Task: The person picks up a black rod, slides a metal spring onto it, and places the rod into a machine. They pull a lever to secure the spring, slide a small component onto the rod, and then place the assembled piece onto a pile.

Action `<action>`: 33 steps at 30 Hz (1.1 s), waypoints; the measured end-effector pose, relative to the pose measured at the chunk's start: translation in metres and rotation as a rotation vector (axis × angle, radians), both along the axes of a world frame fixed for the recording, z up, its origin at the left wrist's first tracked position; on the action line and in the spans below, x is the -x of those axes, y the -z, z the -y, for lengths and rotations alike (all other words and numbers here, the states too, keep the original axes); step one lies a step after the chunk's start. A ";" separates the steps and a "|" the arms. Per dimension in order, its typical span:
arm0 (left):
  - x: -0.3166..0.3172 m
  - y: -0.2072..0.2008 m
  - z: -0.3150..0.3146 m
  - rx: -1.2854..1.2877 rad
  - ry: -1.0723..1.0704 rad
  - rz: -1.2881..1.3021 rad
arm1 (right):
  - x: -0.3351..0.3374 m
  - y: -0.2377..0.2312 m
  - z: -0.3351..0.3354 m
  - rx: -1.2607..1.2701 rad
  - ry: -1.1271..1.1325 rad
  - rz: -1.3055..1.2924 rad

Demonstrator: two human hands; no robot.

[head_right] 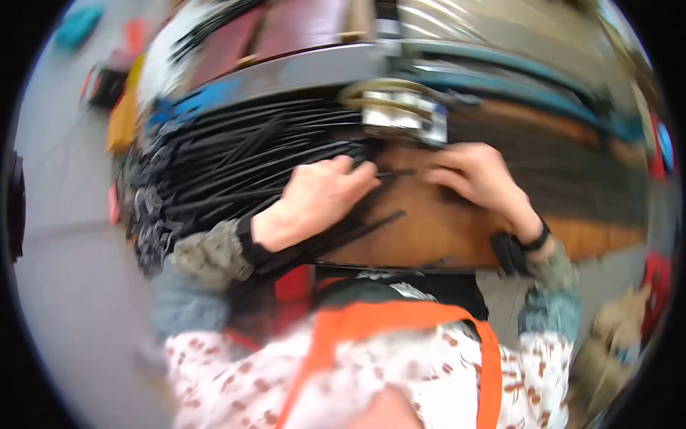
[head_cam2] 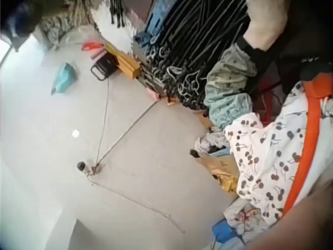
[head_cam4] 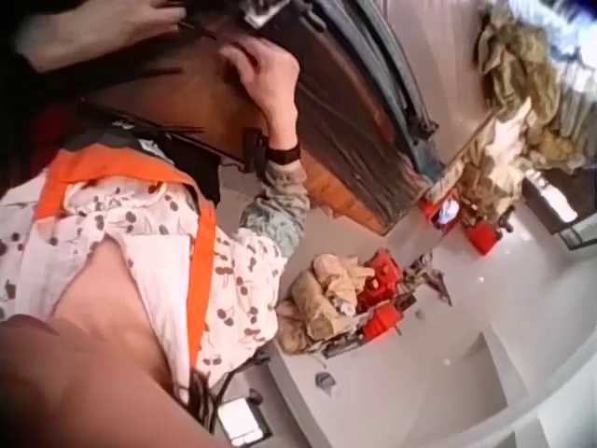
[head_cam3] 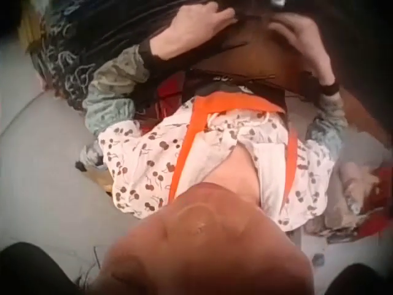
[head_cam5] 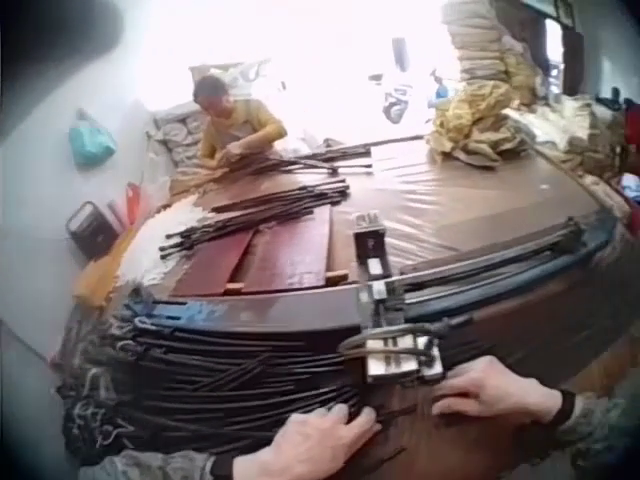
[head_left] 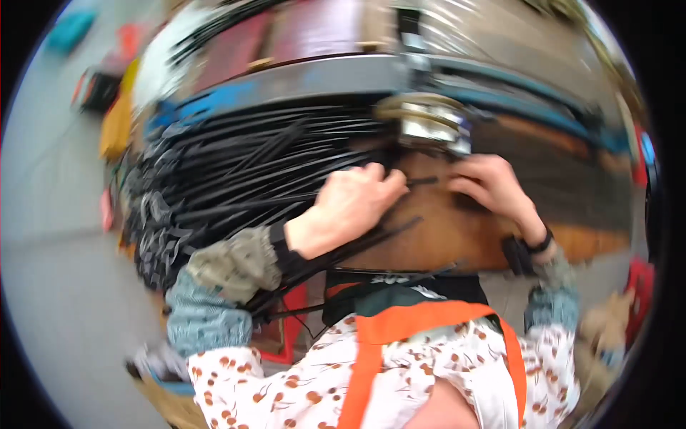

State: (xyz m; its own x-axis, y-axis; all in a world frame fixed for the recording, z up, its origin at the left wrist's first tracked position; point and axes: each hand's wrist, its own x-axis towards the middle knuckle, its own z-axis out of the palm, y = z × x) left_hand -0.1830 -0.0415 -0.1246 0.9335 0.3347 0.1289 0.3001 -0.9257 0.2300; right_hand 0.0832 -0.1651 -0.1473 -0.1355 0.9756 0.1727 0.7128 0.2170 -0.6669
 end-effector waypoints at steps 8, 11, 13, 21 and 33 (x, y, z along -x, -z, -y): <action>-0.045 -0.029 0.020 -0.076 0.137 -0.001 | 0.014 0.026 0.040 -0.358 0.319 -0.183; -0.053 -0.037 0.028 -0.074 0.203 -0.025 | 0.007 0.024 0.056 -0.502 0.324 0.042; -0.058 -0.041 0.031 -0.070 0.219 -0.127 | 0.005 0.021 0.060 -0.654 0.307 0.272; -0.103 -0.090 0.007 -0.323 0.287 -0.100 | -0.076 0.006 0.065 -0.706 0.501 0.304; -0.188 -0.102 -0.044 -0.439 0.414 -0.032 | -0.184 0.034 0.084 -0.569 0.975 0.323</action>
